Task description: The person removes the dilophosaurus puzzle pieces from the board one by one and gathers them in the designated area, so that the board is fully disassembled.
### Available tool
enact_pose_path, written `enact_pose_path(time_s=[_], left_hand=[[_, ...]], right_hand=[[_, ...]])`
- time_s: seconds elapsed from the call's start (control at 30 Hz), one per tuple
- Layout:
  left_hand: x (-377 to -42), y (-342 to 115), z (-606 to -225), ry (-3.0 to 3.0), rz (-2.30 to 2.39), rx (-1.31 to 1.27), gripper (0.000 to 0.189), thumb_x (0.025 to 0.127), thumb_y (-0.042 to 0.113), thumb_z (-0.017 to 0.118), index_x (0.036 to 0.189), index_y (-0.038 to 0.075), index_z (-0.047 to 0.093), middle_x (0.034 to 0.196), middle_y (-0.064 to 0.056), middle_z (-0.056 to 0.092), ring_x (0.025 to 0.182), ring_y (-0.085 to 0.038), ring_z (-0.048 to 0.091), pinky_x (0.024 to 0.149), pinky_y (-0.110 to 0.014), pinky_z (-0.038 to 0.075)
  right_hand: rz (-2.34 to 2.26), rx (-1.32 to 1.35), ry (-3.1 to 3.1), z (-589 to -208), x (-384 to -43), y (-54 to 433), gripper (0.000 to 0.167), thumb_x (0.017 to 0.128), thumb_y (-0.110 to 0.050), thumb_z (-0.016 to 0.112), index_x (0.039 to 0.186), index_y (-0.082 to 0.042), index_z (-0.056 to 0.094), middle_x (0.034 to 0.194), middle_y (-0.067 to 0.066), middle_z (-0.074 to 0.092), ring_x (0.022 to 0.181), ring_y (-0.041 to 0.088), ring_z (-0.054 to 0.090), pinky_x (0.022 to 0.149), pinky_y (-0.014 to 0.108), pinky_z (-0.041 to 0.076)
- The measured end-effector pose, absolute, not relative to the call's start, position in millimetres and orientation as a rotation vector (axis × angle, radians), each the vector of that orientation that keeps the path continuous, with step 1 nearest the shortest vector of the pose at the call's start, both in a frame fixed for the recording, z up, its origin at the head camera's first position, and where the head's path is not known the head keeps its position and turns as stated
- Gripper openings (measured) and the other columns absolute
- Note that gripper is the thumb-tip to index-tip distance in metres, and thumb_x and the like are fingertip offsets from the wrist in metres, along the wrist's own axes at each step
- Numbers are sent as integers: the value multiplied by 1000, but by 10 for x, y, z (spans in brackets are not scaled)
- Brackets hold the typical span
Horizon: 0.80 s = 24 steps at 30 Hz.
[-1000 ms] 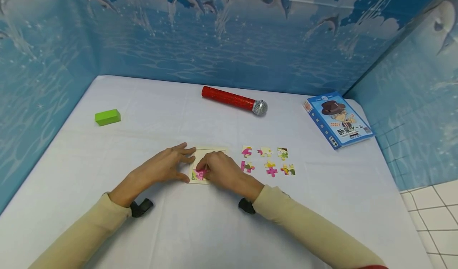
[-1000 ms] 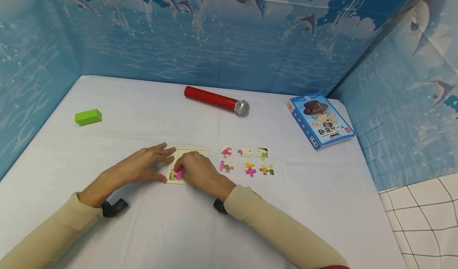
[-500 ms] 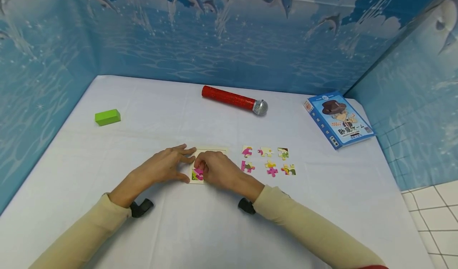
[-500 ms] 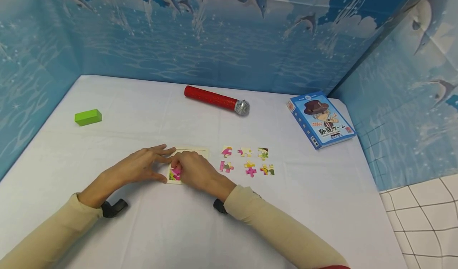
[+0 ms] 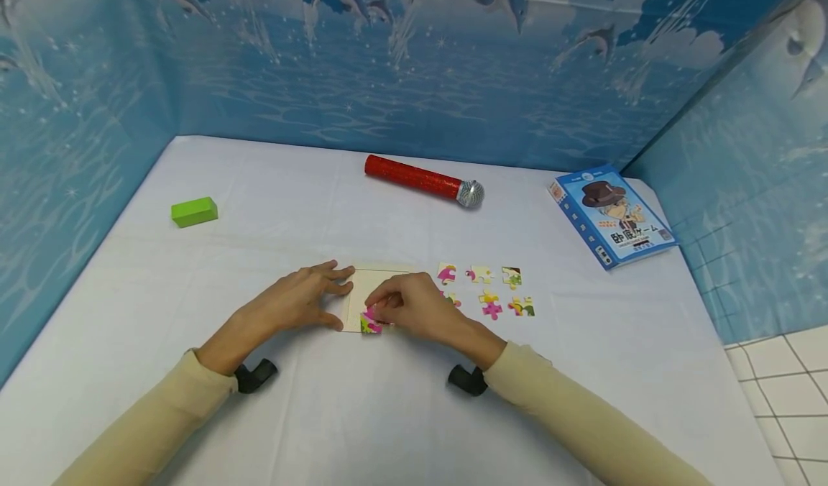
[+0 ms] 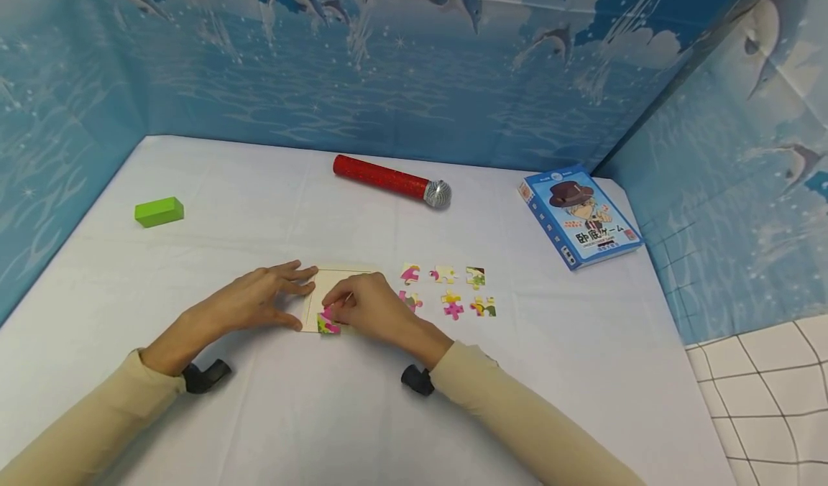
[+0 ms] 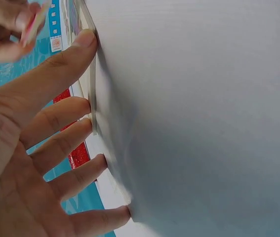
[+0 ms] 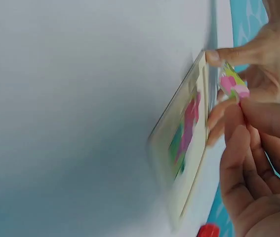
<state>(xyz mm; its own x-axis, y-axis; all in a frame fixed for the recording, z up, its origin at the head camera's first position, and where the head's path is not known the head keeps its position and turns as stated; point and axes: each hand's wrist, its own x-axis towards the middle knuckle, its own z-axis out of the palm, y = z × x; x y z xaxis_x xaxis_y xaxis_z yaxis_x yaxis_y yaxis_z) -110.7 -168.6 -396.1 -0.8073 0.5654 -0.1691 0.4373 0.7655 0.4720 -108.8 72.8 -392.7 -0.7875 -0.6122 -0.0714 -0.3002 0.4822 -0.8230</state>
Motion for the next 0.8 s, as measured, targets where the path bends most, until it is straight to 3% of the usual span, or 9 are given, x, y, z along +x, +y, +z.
enact_pose_path(time_s=[0.37, 0.8], left_hand=[[-1095, -1679, -3952, 2678, 588, 766, 74, 67, 28, 90, 130, 1, 62, 149, -9, 46, 140, -38, 35, 104, -57, 39], [-1094, -1662, -3967, 2662, 609, 748, 74, 68, 26, 90, 131, 1, 61, 149, -9, 45, 141, -38, 34, 104, -58, 39]], right_hand=[[-1135, -574, 2494, -3982, -886, 1493, 15, 86, -5, 72, 99, -9, 78, 79, -8, 68, 68, 10, 60, 62, 25, 52], [-1106, -469, 2544, -4061, -825, 1586, 13, 83, -1, 73, 95, -5, 77, 75, -5, 65, 68, 11, 57, 61, 24, 48]])
